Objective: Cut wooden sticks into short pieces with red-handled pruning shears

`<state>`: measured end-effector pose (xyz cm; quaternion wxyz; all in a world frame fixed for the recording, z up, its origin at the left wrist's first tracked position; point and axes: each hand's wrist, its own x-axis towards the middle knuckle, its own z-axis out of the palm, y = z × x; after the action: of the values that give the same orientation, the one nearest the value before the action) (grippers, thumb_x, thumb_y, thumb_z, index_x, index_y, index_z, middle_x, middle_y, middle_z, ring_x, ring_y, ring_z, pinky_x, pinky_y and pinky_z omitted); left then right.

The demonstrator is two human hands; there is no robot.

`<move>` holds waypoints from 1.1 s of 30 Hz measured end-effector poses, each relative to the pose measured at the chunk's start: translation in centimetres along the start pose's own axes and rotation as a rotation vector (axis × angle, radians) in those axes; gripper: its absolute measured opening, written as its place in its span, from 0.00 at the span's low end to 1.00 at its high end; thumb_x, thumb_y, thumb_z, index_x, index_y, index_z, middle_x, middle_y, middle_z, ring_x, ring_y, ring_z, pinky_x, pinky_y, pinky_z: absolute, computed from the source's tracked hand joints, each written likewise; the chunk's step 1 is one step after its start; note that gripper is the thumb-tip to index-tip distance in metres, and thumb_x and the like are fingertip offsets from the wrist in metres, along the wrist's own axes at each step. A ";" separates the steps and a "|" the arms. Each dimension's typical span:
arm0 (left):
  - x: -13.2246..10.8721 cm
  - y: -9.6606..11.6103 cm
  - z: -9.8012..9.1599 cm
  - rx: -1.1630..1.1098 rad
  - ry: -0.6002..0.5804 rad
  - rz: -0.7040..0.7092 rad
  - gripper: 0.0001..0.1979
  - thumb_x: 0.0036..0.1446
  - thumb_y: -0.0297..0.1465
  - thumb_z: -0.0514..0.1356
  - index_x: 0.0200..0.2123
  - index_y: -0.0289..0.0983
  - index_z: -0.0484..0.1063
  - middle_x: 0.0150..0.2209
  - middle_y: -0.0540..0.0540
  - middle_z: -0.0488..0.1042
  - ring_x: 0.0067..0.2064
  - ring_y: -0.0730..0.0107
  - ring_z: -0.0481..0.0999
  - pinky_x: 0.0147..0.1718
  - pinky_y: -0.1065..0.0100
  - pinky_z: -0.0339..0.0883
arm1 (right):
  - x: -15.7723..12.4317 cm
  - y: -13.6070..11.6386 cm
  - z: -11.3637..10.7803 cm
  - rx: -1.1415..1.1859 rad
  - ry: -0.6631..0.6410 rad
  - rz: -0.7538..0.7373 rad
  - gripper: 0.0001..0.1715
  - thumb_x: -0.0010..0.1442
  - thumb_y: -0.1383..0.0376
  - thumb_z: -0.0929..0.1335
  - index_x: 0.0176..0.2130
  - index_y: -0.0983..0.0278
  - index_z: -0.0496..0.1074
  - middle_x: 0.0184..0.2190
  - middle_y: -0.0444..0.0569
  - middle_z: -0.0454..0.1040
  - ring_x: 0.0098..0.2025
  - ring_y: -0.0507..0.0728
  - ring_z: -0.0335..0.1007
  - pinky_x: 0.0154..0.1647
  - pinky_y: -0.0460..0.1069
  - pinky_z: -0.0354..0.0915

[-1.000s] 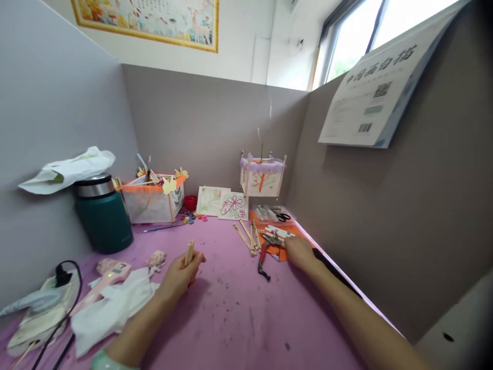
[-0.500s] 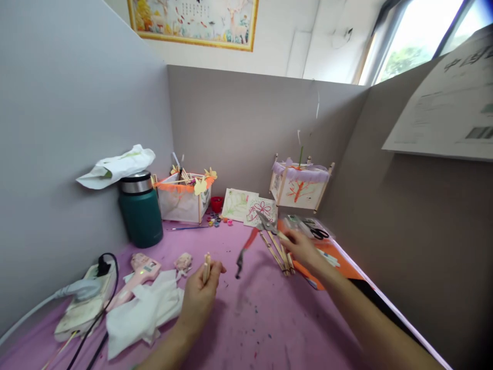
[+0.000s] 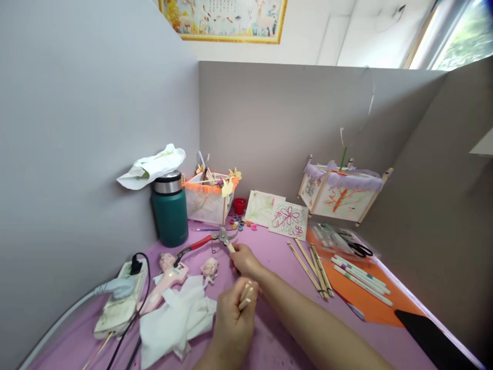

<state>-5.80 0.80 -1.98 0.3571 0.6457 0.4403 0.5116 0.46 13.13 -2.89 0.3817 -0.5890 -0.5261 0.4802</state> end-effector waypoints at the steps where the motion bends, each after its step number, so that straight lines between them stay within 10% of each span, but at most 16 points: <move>1: 0.0 -0.1 0.0 -0.006 -0.004 0.001 0.16 0.60 0.42 0.48 0.25 0.41 0.65 0.19 0.52 0.57 0.22 0.71 0.56 0.22 0.68 0.51 | -0.1 -0.1 0.3 0.008 0.005 0.028 0.10 0.52 0.60 0.66 0.34 0.64 0.66 0.13 0.36 0.57 0.13 0.49 0.53 0.14 0.44 0.53; 10: 0.0 -0.3 0.1 -0.004 0.005 -0.019 0.16 0.60 0.43 0.49 0.24 0.41 0.63 0.20 0.51 0.59 0.23 0.69 0.59 0.23 0.67 0.53 | -1.6 -0.4 0.1 0.080 -0.002 0.135 0.06 0.49 0.74 0.60 0.26 0.63 0.60 0.16 0.38 0.59 0.15 0.49 0.58 0.17 0.45 0.58; 18: 0.8 -0.3 -0.3 -0.049 0.013 -0.092 0.18 0.59 0.45 0.49 0.28 0.38 0.66 0.19 0.53 0.58 0.22 0.73 0.57 0.22 0.69 0.50 | -3.3 0.6 -3.1 -0.046 -0.025 -0.097 0.03 0.49 0.70 0.66 0.27 0.65 0.72 0.23 0.42 0.69 0.28 0.52 0.65 0.30 0.45 0.61; 26: 2.1 0.5 1.9 -0.401 -0.467 -0.335 0.22 0.52 0.51 0.55 0.28 0.36 0.65 0.12 0.59 0.53 0.14 0.79 0.51 0.15 0.73 0.49 | -10.6 0.5 -11.8 0.044 -0.205 -0.680 0.19 0.63 0.57 0.60 0.45 0.63 0.72 0.42 0.50 0.71 0.43 0.54 0.67 0.43 0.49 0.63; 33: 4.2 2.2 6.3 -0.433 -0.570 -0.262 0.16 0.47 0.42 0.62 0.24 0.34 0.67 0.20 0.50 0.66 0.24 0.73 0.67 0.25 0.71 0.59 | -11.5 -0.3 -13.5 0.040 -0.166 -0.699 0.08 0.55 0.66 0.68 0.37 0.62 0.76 0.39 0.49 0.72 0.45 0.56 0.67 0.49 0.50 0.61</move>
<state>1.14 3.86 0.07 0.6558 0.6099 0.2838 0.3425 13.64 2.55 2.65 0.4904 -0.3249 -0.7154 0.3770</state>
